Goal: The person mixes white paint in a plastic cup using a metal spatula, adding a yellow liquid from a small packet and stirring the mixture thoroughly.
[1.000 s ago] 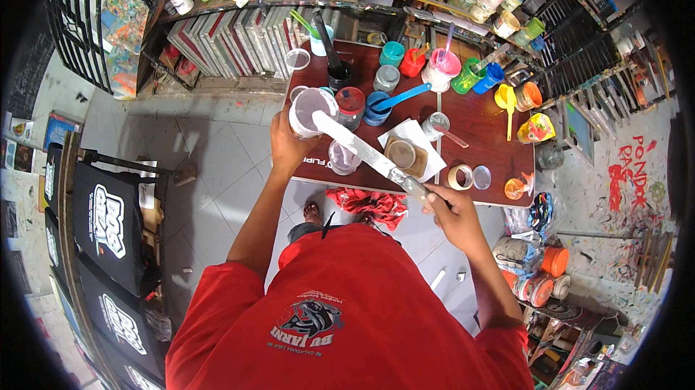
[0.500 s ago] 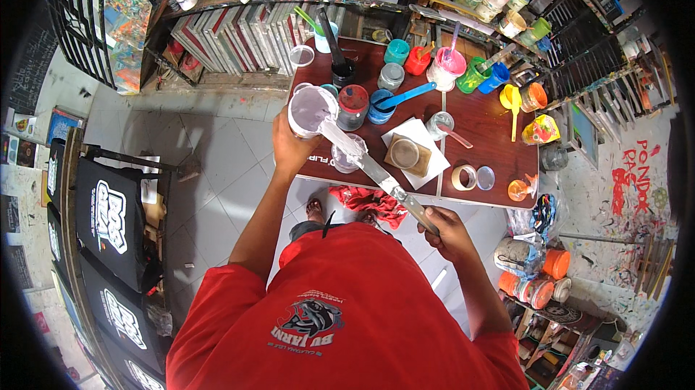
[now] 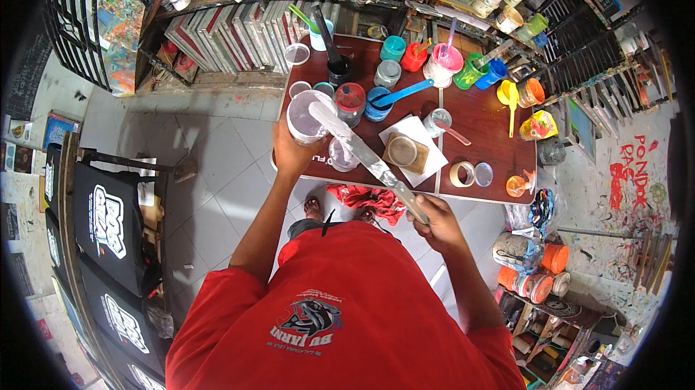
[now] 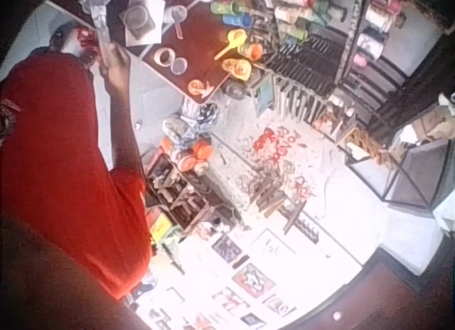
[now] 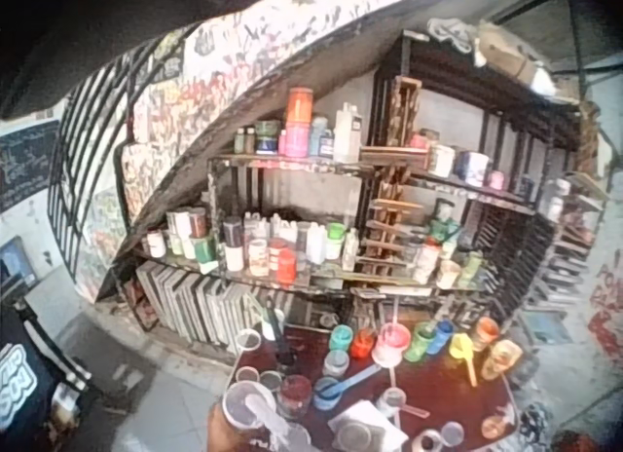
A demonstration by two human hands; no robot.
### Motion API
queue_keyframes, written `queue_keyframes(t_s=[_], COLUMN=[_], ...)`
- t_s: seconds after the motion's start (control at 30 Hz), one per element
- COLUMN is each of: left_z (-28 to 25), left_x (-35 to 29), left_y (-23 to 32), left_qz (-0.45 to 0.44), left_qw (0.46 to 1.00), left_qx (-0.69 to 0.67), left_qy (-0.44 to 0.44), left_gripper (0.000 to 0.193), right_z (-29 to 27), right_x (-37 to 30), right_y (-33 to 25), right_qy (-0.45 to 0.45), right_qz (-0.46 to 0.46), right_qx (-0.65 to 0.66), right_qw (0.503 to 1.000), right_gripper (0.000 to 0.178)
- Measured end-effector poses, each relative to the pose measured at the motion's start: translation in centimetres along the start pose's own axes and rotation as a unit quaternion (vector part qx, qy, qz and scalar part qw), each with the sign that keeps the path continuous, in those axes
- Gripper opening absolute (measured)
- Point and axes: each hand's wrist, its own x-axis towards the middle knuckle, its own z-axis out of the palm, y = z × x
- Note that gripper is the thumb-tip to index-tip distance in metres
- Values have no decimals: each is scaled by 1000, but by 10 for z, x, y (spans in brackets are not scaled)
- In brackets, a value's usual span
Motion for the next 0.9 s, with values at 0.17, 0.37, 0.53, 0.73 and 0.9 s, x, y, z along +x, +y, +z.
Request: queue_keyframes(t_s=[0.17,0.37,0.53,0.73,0.9], left_z=[4,-7,-10,-3,-4], left_x=[0,9,13,13,11], left_y=[-7,-11,-4,6,20], left_qz=[9,9,12,-6,-1], left_qw=[999,1000,1000,1000,1000], left_qx=[-43,-15,16,-10,11], left_qy=[14,22,10,11,-8], left_gripper=[91,88,88,85,85], right_z=[15,6,1,10,30], right_x=[19,0,-21,-26,-12], right_y=[24,25,9,-13,-20], right_qy=[0,18,33,67,140], right_qz=[-15,-2,-10,-75,-269], right_qx=[-38,-90,-68,-134,-304], right_qw=[999,996,997,986,903], right_gripper=[29,28,30,34,32])
